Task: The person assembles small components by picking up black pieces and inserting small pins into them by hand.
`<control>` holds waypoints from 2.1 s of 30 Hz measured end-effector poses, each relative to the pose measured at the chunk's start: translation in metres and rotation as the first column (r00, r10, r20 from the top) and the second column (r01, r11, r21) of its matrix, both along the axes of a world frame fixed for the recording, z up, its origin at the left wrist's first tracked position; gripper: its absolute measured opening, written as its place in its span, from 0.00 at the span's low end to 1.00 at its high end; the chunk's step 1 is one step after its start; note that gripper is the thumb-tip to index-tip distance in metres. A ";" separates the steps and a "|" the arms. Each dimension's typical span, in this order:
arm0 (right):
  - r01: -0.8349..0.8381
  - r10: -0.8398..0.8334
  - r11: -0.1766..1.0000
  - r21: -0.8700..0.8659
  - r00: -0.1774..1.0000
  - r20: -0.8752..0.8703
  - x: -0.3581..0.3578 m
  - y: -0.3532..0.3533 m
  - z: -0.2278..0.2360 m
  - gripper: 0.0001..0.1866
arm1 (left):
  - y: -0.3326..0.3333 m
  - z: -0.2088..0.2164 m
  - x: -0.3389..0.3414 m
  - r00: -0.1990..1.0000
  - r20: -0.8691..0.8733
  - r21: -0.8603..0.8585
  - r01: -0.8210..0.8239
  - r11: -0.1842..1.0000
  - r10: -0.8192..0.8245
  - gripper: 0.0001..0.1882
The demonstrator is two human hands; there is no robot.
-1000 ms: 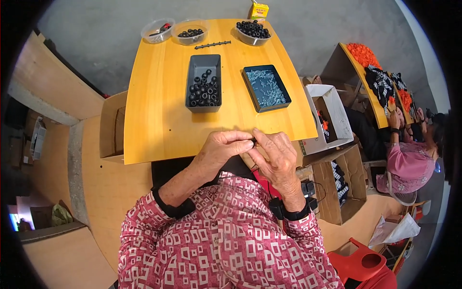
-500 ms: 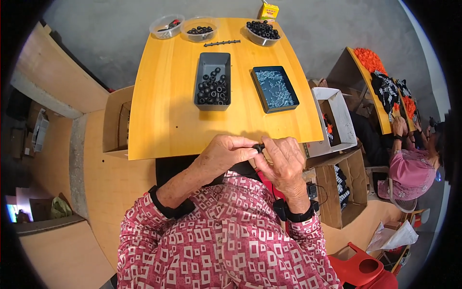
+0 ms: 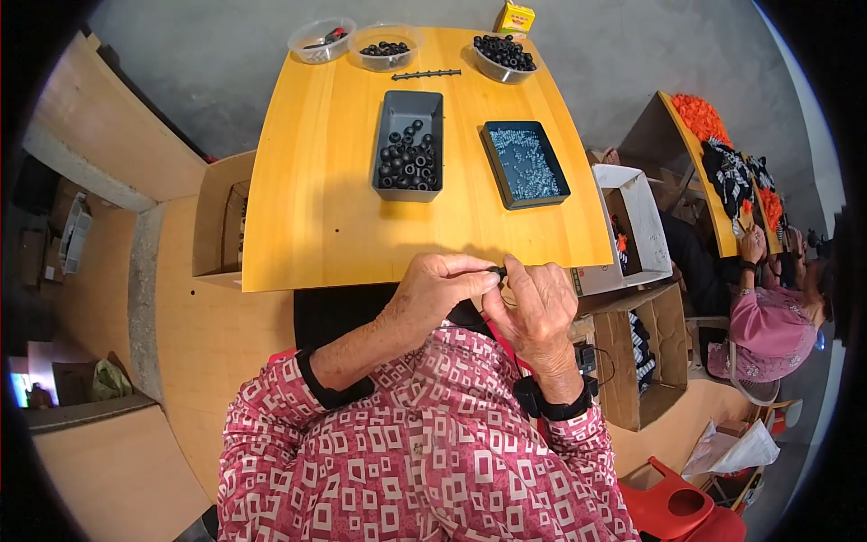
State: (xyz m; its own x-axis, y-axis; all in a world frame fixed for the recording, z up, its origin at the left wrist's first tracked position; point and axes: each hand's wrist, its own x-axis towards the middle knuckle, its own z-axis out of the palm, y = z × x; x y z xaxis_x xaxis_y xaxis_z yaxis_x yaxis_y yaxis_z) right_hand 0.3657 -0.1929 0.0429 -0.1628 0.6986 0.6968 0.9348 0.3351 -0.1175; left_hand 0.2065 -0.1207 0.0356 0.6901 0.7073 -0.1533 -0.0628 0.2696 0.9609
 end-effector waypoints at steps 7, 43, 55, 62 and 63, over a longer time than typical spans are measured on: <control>-0.064 0.063 0.985 -0.160 0.998 -0.013 0.008 0.000 0.001 0.19 | 0.000 -0.009 -0.002 1.000 0.020 -0.048 0.020 0.999 -0.019 0.15; -0.076 0.038 0.973 -0.220 0.984 -0.173 0.004 0.005 0.003 0.18 | 0.012 -0.022 0.006 0.994 0.099 -0.084 0.049 0.995 -0.040 0.13; -0.187 0.119 0.962 -0.200 0.942 -0.313 0.019 0.015 -0.009 0.22 | 0.012 -0.034 0.008 0.981 0.190 -0.125 0.059 0.990 -0.035 0.13; -0.219 0.135 0.947 -0.237 0.935 -0.329 0.021 0.015 -0.010 0.20 | 0.010 -0.035 0.010 0.980 0.183 -0.130 0.096 0.987 -0.071 0.14; -0.225 0.149 0.950 -0.214 0.935 -0.322 0.020 0.016 -0.009 0.21 | 0.010 -0.037 0.010 0.981 0.187 -0.144 0.085 0.986 -0.057 0.14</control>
